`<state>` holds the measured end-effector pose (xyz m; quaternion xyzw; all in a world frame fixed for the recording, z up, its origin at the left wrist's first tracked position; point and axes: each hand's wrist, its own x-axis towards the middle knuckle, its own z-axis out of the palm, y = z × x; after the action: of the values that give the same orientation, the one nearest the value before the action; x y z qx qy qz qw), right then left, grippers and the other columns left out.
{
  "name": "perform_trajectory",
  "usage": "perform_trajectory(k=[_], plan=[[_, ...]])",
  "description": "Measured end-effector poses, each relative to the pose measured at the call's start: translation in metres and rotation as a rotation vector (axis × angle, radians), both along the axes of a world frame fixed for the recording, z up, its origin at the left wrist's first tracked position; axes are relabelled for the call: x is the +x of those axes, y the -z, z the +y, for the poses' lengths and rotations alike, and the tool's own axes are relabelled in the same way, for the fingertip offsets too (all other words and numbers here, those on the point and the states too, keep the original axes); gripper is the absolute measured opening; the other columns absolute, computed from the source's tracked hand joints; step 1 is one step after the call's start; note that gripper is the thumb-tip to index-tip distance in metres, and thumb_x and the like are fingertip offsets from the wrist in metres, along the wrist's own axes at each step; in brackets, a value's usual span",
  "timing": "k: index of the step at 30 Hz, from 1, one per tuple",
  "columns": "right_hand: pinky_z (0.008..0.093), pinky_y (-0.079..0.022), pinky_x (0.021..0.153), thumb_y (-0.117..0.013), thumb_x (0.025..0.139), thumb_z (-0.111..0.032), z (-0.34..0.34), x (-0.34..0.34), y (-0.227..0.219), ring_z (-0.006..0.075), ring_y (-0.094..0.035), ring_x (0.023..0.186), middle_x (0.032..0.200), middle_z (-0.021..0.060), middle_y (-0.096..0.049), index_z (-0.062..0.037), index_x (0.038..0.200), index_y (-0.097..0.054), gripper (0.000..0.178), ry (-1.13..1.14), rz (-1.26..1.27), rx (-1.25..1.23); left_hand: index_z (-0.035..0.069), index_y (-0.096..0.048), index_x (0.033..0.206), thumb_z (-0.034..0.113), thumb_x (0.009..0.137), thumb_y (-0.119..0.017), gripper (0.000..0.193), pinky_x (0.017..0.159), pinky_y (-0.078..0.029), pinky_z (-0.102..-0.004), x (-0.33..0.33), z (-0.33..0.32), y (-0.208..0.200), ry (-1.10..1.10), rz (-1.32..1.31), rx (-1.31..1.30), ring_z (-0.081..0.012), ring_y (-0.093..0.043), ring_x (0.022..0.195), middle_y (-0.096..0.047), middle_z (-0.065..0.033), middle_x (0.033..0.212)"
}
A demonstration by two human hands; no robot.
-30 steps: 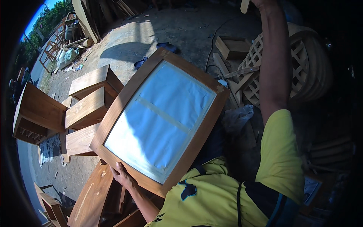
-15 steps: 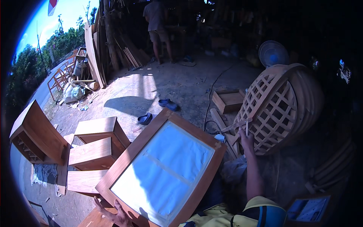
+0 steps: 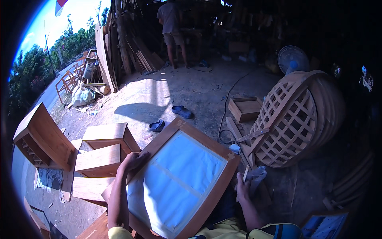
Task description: The person applies a putty-like substance to the edges and gaps of a wooden frame using a small wooden stick tool, smoothing the material along the joints and then placing a calendar into the frame.
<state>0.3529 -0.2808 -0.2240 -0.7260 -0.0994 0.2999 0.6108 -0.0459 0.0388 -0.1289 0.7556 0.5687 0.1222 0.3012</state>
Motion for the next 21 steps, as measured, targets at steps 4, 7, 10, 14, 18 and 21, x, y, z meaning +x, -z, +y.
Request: perform_trajectory(k=[4, 7, 10, 14, 18, 21], plan=[[0.0282, -0.038, 0.046, -0.059, 0.103, -0.049, 0.005, -0.008, 0.003, 0.0117, -0.047, 0.048, 0.063, 0.0005, -0.050, -0.0057, 0.080, -0.060, 0.049, 0.048, -0.490, -0.032, -0.003, -0.077, 0.099, 0.065, 0.093, -0.064, 0.069, 0.080, -0.056, -0.0450, 0.003, -0.007, 0.000, -0.013, 0.077, 0.075, -0.0327, -0.075, 0.084, -0.075, -0.0242, 0.088], [0.0269, -0.027, 0.039, -0.048, 0.103, -0.065, 0.022, 0.050, -0.027, 0.0110, -0.038, 0.039, 0.051, -0.0024, -0.041, -0.0099, 0.059, -0.047, 0.070, 0.008, -0.396, 0.048, -0.003, -0.077, 0.098, 0.065, 0.092, -0.065, 0.069, 0.078, -0.056, -0.0447, 0.002, -0.017, -0.009, -0.034, 0.064, 0.133, -0.0317, -0.075, 0.082, -0.075, -0.0233, 0.084], [0.0242, -0.014, 0.037, -0.025, 0.090, -0.091, 0.046, 0.076, -0.101, 0.0063, -0.021, 0.036, 0.046, -0.0058, -0.027, -0.0135, 0.056, -0.038, 0.086, -0.585, -0.001, 0.635, 0.000, -0.075, 0.093, 0.068, 0.090, -0.064, 0.069, 0.079, -0.055, -0.0468, -0.002, -0.027, -0.017, -0.059, 0.057, 0.101, -0.0410, -0.073, 0.086, -0.073, -0.0243, 0.085], [0.0243, -0.014, 0.038, -0.026, 0.091, -0.090, 0.053, 0.083, -0.123, 0.0065, -0.021, 0.036, 0.047, -0.0056, -0.028, -0.0135, 0.057, -0.038, 0.084, -0.643, -0.056, 0.722, 0.000, -0.075, 0.092, 0.068, 0.091, -0.063, 0.069, 0.079, -0.054, -0.0475, 0.000, -0.029, -0.017, -0.044, 0.066, 0.154, -0.0418, -0.073, 0.087, -0.073, -0.0246, 0.084], [0.0246, -0.030, 0.045, -0.058, 0.101, -0.060, 0.044, 0.087, -0.074, 0.0060, -0.044, 0.048, 0.057, -0.0024, -0.047, -0.0106, 0.067, -0.052, 0.060, -0.079, -0.360, 0.290, 0.000, -0.075, 0.093, 0.068, 0.091, -0.064, 0.069, 0.081, -0.054, -0.0481, -0.006, -0.032, -0.016, -0.040, 0.036, 0.189, -0.0423, -0.073, 0.088, -0.073, -0.0248, 0.084], [0.0289, -0.048, 0.075, -0.068, 0.098, -0.051, 0.013, 0.068, -0.002, 0.0153, -0.065, 0.078, 0.088, 0.0068, -0.071, 0.0029, 0.108, -0.070, 0.055, -0.070, -0.288, 0.162, -0.001, -0.075, 0.094, 0.070, 0.089, -0.065, 0.072, 0.082, -0.054, -0.0484, -0.006, -0.030, -0.013, -0.047, 0.043, 0.181, -0.0432, -0.073, 0.089, -0.073, -0.0258, 0.086]])
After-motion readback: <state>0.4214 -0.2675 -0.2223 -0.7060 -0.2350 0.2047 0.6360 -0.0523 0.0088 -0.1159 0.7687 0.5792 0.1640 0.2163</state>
